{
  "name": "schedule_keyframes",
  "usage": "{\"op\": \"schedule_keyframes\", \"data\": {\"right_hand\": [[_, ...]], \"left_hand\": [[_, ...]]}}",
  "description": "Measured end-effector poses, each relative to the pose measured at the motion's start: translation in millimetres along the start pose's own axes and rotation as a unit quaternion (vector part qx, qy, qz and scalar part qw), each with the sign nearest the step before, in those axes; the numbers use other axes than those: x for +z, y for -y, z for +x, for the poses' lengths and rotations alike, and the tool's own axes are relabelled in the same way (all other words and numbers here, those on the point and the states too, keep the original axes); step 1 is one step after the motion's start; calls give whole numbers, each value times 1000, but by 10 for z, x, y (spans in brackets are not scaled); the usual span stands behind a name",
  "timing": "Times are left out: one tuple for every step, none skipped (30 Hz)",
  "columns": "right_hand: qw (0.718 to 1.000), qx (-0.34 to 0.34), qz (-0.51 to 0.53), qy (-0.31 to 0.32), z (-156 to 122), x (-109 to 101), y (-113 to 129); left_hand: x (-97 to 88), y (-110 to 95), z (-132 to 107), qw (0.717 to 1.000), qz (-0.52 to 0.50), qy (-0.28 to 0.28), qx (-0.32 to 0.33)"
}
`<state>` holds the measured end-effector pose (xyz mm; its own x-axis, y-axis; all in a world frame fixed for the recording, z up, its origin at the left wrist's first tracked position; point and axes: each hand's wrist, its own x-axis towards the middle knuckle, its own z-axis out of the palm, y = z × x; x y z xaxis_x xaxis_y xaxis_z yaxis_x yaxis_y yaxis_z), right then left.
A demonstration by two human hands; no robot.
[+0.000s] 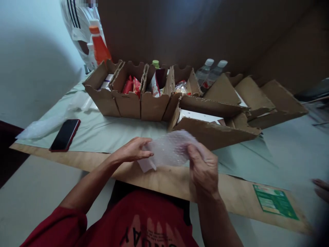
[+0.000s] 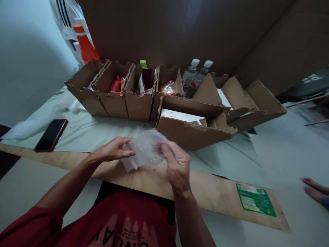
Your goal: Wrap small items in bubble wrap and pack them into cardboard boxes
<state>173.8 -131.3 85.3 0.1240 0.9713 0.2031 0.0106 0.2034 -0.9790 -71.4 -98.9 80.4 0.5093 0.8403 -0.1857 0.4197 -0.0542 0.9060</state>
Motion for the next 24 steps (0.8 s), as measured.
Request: {"op": "schedule_keyframes", "data": {"right_hand": [[999,-1,19,-46,-22,-75,-18],[996,0,34,-86,-48,-160,-45],[991,3,45,-123,-76,-250,-79],[986,8,52,-156,-105,-339,-119],[980,13,58,-188,-131,-421,-163],[973,17,63,-223,-154,-492,-209],[963,19,70,-258,-171,-548,-254],[955,19,76,-287,-183,-588,-297],[948,20,82,-308,-189,-610,-335],[944,24,87,-318,-192,-618,-365],[943,30,90,-319,-194,-613,-386],[944,37,91,-314,-196,-600,-396],[946,42,89,-309,-201,-583,-393],[949,44,84,-302,-212,-566,-376],[953,43,76,-290,-230,-552,-348],[959,42,63,-272,-257,-544,-310],[968,41,45,-244,-293,-544,-263],[977,42,22,-207,-335,-553,-211],[986,41,-2,-162,-383,-571,-157],[992,36,-22,-120,-430,-597,-104],[995,26,-34,-90,-474,-632,-54],[996,11,-37,-84,-511,-674,-9],[994,-9,-30,-103,-536,-724,28],[989,-31,-19,-145,-551,-780,56]], "left_hand": [[-8,68,-36,1000,-6,19,-24],[-29,140,-83,999,-11,30,-39],[-58,208,-137,998,-17,35,-48],[-92,270,-190,998,-21,33,-54],[-126,322,-239,997,-22,26,-62],[-156,362,-278,997,-20,19,-74],[-178,391,-307,996,-16,14,-87],[-190,406,-324,995,-10,10,-97],[-191,408,-327,995,-2,6,-100],[-178,393,-317,996,8,0,-94],[-151,363,-292,996,22,-9,-80],[-112,318,-252,997,38,-24,-62],[-59,259,-195,997,54,-35,-40],[4,188,-122,997,69,-41,-15],[77,111,-34,996,81,-39,12],[156,30,67,995,88,-33,43],[239,-50,177,992,93,-24,78],[322,-122,288,989,95,-14,113],[401,-182,393,985,94,-2,147],[472,-224,485,980,91,13,176],[532,-245,556,976,86,39,198],[577,-241,600,972,78,75,208],[604,-213,615,970,68,117,201],[611,-166,598,969,58,156,181]]}}
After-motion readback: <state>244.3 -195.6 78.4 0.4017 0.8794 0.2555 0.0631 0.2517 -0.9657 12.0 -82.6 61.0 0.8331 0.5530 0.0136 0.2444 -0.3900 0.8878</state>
